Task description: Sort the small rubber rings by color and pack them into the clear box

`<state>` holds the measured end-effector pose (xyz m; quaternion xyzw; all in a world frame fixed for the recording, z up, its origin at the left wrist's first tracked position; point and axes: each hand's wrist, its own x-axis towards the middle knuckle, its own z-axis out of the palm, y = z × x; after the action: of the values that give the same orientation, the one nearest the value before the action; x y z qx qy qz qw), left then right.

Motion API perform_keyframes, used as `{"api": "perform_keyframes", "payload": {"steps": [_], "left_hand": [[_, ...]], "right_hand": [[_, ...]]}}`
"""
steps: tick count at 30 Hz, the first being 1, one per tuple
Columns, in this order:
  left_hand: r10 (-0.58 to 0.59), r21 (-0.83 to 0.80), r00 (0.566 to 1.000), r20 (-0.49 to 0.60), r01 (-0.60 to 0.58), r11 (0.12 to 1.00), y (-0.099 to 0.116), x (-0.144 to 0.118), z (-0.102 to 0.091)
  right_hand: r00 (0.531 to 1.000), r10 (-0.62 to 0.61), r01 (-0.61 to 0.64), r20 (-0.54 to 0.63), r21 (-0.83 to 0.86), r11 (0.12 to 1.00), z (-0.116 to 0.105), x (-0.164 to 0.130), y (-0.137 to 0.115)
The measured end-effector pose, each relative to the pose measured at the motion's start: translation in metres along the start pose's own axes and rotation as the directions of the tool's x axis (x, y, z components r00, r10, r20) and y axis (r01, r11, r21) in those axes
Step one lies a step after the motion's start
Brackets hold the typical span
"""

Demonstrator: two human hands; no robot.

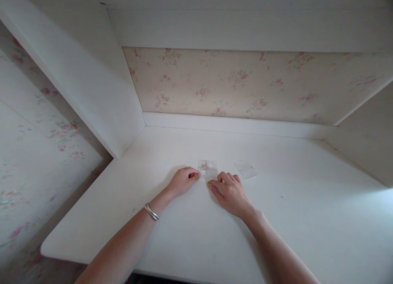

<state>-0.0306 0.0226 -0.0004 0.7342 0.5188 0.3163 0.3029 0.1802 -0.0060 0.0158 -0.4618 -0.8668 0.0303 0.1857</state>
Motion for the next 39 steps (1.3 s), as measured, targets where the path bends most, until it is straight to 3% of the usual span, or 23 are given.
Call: {"api": "perform_keyframes", "payload": {"steps": [9, 15, 19, 23, 28, 34, 39], "left_hand": [[0.012, 0.040, 1.000, 0.017, -0.012, 0.999, 0.001, 0.001, 0.000], [0.012, 0.038, 1.000, 0.017, -0.013, 0.999, 0.000, 0.000, 0.000], [-0.025, -0.012, 1.000, -0.008, 0.025, 1.000, -0.002, 0.000, 0.001], [-0.049, -0.021, 0.999, -0.013, 0.049, 0.999, -0.002, 0.000, 0.001], [0.020, 0.014, 1.000, 0.015, -0.021, 1.000, 0.000, -0.003, 0.003], [0.069, 0.136, 0.994, 0.080, -0.079, 0.988, 0.006, -0.005, 0.007], [0.096, 0.223, 0.990, 0.107, -0.118, 0.968, 0.014, -0.007, 0.011]], "right_hand": [[0.999, -0.031, 0.031, -0.007, -0.035, 0.999, 0.005, 0.001, -0.003], [0.993, -0.033, 0.037, -0.115, 0.031, 0.999, 0.014, 0.000, 0.003], [0.976, 0.038, -0.008, -0.216, 0.138, 0.990, 0.019, 0.002, 0.008], [0.940, 0.186, -0.096, -0.285, 0.303, 0.948, 0.024, 0.008, 0.018], [0.869, 0.374, -0.198, -0.324, 0.465, 0.863, 0.029, 0.020, 0.034], [0.888, 0.344, -0.187, -0.306, 0.444, 0.876, 0.031, 0.029, 0.038], [0.876, 0.366, -0.187, -0.312, 0.481, 0.857, 0.035, 0.037, 0.039]]}}
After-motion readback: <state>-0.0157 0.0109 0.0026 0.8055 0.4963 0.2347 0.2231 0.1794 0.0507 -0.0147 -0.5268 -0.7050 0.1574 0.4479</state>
